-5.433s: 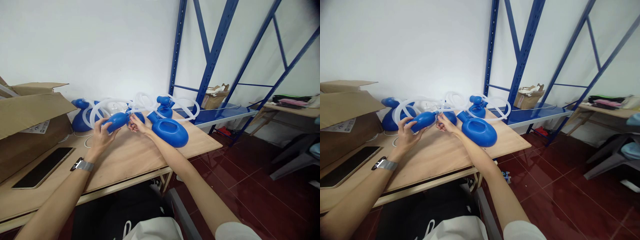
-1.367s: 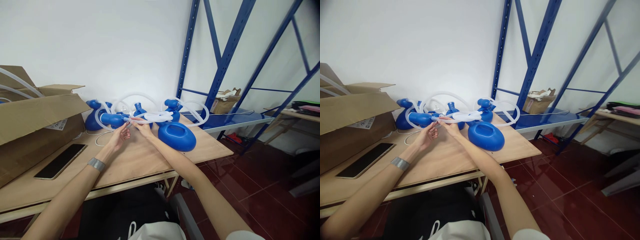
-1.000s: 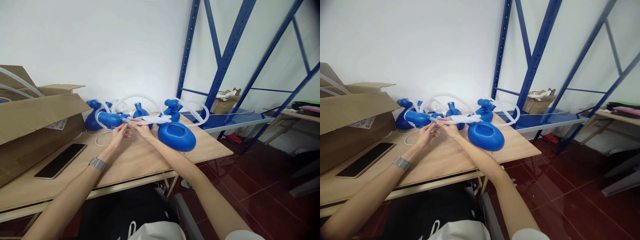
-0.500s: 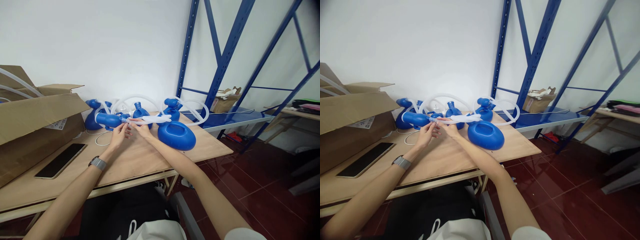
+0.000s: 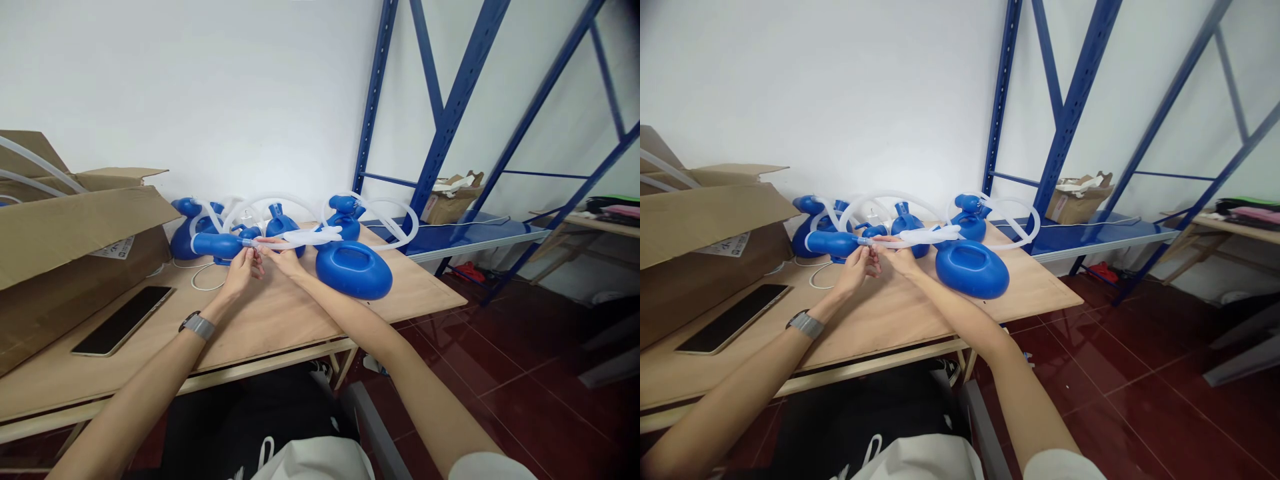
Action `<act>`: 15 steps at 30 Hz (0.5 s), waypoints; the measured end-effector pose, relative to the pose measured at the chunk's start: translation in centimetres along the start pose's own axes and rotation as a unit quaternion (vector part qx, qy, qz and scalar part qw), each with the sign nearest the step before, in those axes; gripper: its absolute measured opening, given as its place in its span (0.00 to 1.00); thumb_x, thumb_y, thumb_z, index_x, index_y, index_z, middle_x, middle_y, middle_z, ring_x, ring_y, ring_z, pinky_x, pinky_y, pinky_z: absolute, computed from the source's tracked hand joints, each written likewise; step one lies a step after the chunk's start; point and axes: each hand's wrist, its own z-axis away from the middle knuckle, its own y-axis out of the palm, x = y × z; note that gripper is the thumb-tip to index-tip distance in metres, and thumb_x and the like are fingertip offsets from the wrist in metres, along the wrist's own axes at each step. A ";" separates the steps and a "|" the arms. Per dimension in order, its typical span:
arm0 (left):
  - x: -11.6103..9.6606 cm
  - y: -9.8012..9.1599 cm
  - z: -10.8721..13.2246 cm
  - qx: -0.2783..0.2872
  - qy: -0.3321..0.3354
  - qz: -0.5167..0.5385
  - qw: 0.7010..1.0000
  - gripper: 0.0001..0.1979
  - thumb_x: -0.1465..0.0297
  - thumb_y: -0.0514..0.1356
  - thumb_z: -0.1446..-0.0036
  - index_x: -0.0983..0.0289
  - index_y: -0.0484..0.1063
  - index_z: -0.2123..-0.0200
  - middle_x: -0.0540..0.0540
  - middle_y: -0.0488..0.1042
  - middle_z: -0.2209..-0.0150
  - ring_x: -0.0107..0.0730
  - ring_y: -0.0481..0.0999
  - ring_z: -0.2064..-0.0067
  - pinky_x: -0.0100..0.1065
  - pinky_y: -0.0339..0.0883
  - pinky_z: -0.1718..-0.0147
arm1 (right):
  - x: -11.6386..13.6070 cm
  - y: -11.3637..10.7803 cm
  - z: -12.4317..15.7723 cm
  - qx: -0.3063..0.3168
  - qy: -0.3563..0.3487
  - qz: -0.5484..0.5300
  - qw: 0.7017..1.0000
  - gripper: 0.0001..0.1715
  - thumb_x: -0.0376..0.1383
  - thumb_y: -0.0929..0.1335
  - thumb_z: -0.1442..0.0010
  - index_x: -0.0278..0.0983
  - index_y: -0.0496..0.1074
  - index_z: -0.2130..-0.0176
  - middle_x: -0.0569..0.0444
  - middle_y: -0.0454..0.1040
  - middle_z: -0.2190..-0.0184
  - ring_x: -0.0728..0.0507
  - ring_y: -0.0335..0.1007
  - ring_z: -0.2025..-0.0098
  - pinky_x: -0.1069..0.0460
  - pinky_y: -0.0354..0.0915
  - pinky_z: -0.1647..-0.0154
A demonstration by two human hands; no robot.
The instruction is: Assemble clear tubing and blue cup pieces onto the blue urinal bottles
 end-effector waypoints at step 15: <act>-0.4 1.1 0.1 -0.079 -0.072 0.061 0.992 0.18 0.56 0.63 0.38 0.63 0.66 0.70 0.49 0.71 0.77 0.32 0.80 0.74 0.33 0.78 0.72 | -1.2 0.3 -0.2 -0.018 -0.016 0.025 0.999 0.20 0.48 0.75 0.41 0.37 0.82 0.55 0.47 0.83 0.50 0.40 0.78 0.47 0.45 0.70 0.38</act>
